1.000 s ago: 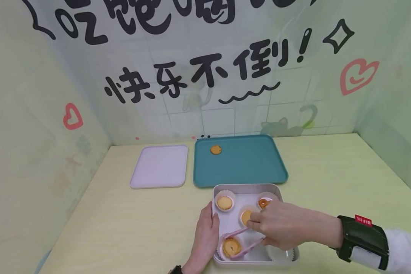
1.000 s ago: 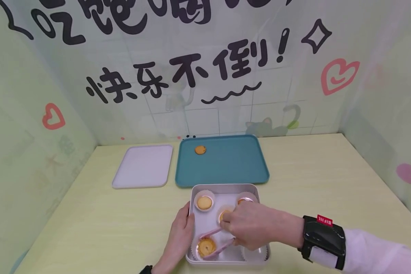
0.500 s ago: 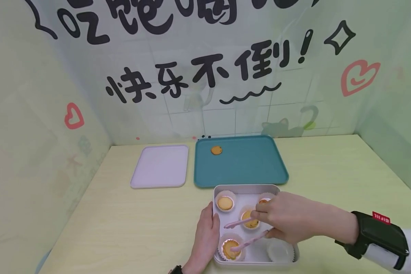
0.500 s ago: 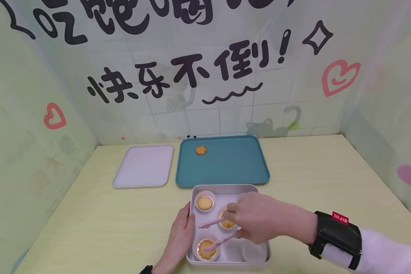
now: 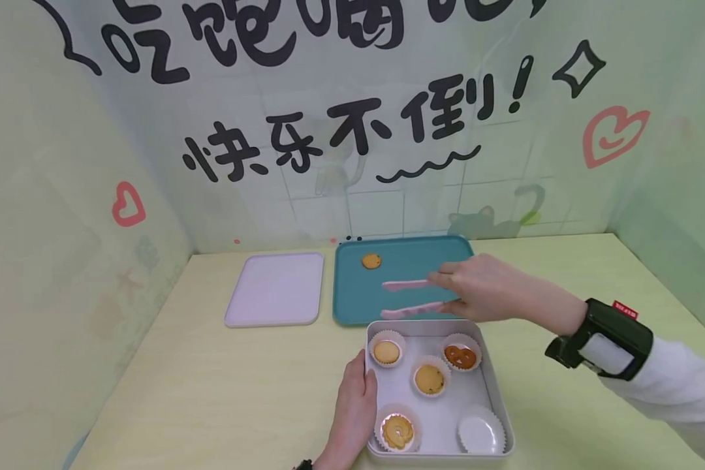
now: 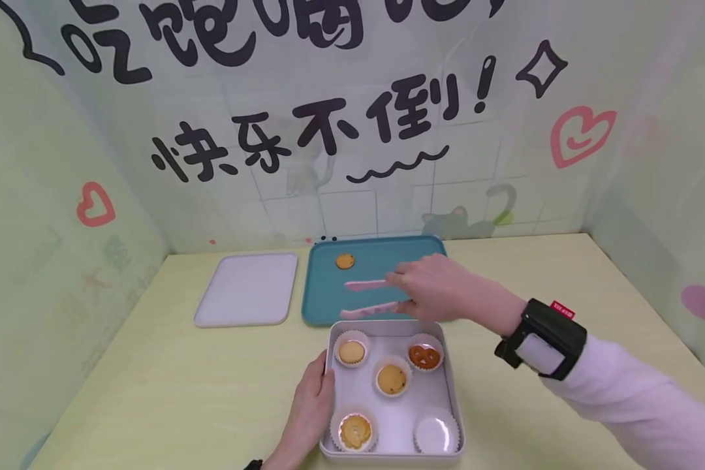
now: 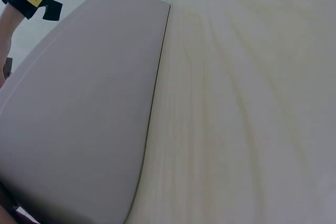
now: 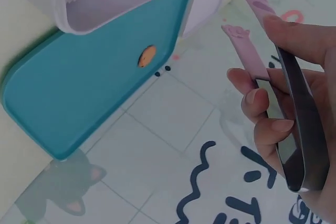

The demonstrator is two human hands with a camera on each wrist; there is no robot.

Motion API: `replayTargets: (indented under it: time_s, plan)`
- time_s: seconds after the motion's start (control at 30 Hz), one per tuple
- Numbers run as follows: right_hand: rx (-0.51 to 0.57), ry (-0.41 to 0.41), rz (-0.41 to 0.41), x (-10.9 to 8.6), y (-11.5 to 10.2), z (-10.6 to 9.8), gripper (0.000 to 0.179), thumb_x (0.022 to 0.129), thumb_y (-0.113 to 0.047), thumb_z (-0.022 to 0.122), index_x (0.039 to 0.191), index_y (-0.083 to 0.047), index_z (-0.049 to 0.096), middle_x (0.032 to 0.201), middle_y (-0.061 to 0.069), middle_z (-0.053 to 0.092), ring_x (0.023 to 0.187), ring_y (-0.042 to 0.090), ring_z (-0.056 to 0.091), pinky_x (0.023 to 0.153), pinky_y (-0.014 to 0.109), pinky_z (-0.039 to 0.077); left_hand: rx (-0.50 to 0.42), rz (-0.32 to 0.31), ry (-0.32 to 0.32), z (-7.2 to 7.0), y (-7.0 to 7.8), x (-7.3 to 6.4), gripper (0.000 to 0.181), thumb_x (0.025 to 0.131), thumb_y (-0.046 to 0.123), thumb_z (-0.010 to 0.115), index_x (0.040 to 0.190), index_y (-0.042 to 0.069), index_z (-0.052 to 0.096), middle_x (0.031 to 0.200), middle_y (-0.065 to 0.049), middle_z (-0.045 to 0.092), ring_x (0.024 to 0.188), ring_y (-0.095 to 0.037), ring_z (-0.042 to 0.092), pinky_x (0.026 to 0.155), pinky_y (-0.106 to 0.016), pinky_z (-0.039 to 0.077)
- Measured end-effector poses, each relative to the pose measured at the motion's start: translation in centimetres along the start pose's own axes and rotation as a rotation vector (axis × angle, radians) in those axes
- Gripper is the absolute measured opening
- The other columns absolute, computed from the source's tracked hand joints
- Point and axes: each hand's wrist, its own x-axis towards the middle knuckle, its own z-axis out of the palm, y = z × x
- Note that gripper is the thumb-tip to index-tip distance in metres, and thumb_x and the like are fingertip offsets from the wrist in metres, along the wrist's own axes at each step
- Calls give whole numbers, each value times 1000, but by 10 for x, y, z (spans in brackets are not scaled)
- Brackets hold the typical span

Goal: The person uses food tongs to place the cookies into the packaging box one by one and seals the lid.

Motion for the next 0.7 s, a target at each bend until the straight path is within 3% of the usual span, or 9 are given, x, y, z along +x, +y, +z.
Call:
replayTargets:
  time_s: [0.23,0.47,0.7]
  plan:
    - [-5,-42,141,27,36,20,25,80,-29,69,88,-7,61,64,-5,43,54,11,43,43,26,37,7,77,39,1,-3,-1,38,94,5,38,125,-17,38,119,-27,45,113,-40,40,93,-49,33]
    - [44,-146,288,46,58,41,22,82,-30,65,78,-10,58,63,-2,45,56,15,44,46,29,37,-21,-19,-10,-1,1,0,40,95,4,37,129,-14,35,125,-25,42,119,-36,36,98,-48,28]
    - [82,-202,338,65,74,60,30,84,-33,62,65,-11,52,58,-1,37,55,15,38,47,27,27,-8,-28,-20,-1,0,0,39,94,4,38,129,-15,35,125,-25,42,119,-36,36,98,-47,28]
